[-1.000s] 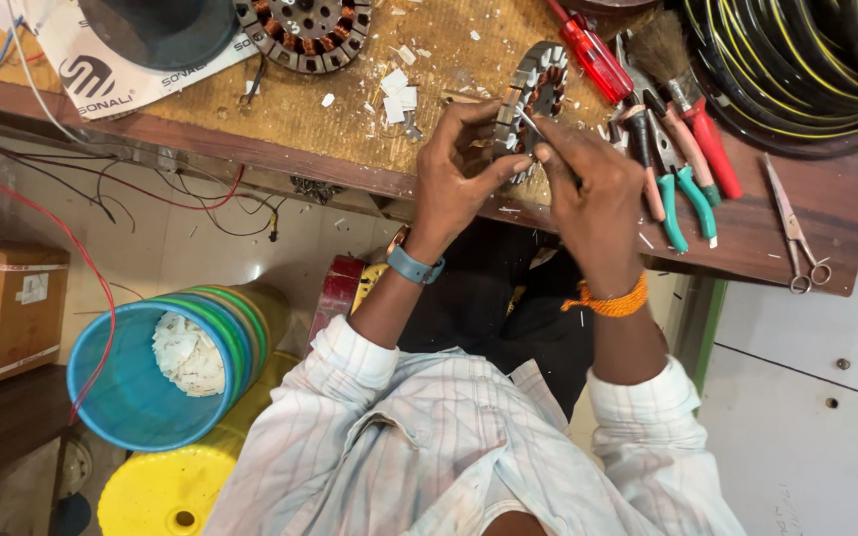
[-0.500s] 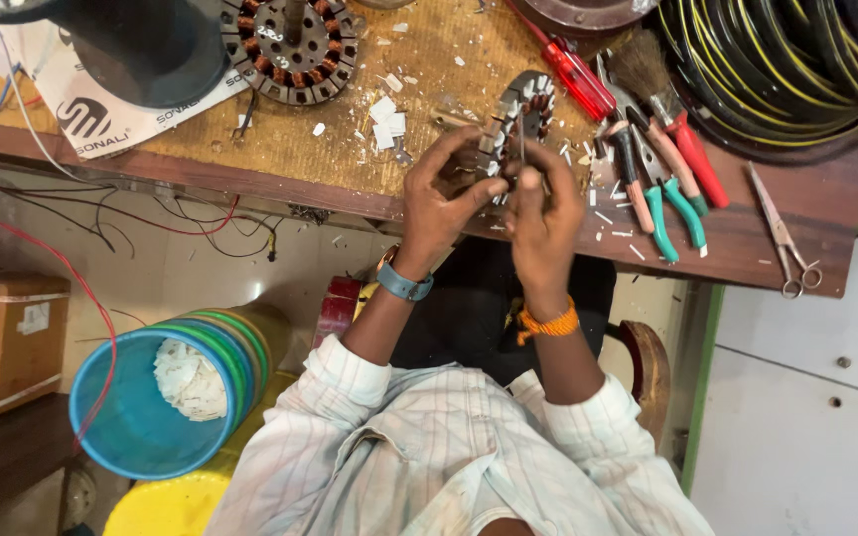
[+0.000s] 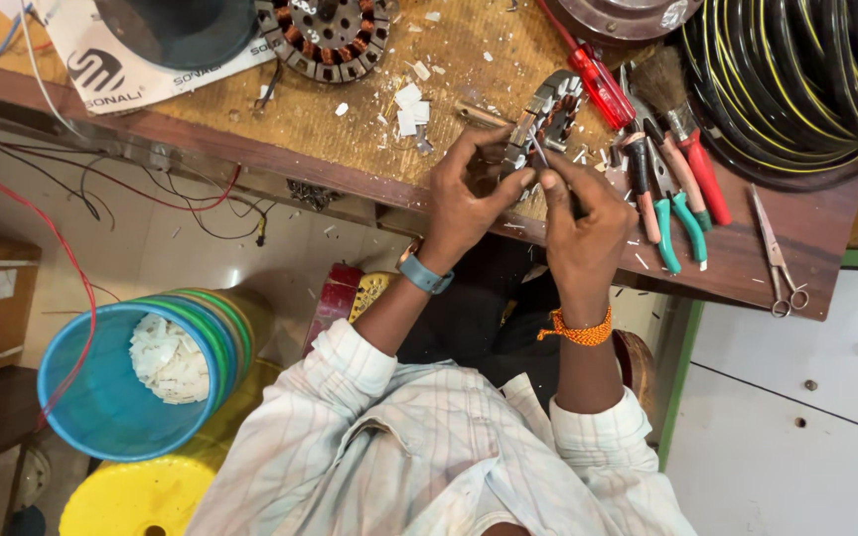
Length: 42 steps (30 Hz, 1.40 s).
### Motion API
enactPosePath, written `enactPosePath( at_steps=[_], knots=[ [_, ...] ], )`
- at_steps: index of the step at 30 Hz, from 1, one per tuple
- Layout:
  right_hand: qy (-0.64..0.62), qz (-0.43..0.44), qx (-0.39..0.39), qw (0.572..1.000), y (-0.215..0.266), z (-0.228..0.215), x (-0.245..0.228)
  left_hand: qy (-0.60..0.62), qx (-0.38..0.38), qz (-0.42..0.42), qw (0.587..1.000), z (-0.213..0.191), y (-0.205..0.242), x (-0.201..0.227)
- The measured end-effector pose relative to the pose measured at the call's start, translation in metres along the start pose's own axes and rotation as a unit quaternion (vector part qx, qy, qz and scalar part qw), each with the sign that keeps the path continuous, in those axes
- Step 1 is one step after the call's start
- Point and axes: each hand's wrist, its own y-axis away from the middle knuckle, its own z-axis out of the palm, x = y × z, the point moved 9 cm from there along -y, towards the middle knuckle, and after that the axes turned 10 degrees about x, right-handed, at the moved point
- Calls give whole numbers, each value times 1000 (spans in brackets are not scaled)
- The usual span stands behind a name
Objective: The person cuts small white plastic pieces with scissors and inserts them into the slots of a motor rotor. They repeatedly pick up pieces, cut them to size, and place them into the rotor, occasionally using pliers to adjust the components.
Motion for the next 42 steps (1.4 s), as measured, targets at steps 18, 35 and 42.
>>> enactPosePath(
  at_steps=[18,35,42],
  knots=[
    [49,-21,-76,996,-28,11,-20,-121,56,89,987,-4,5,0],
    [107,-115,34,987,-27,-38,64,-106,26,58,992,3,-4,7],
    [-146,75,-49,985,-20,-23,63,-187,-26,155,970,25,-9,49]
  ],
)
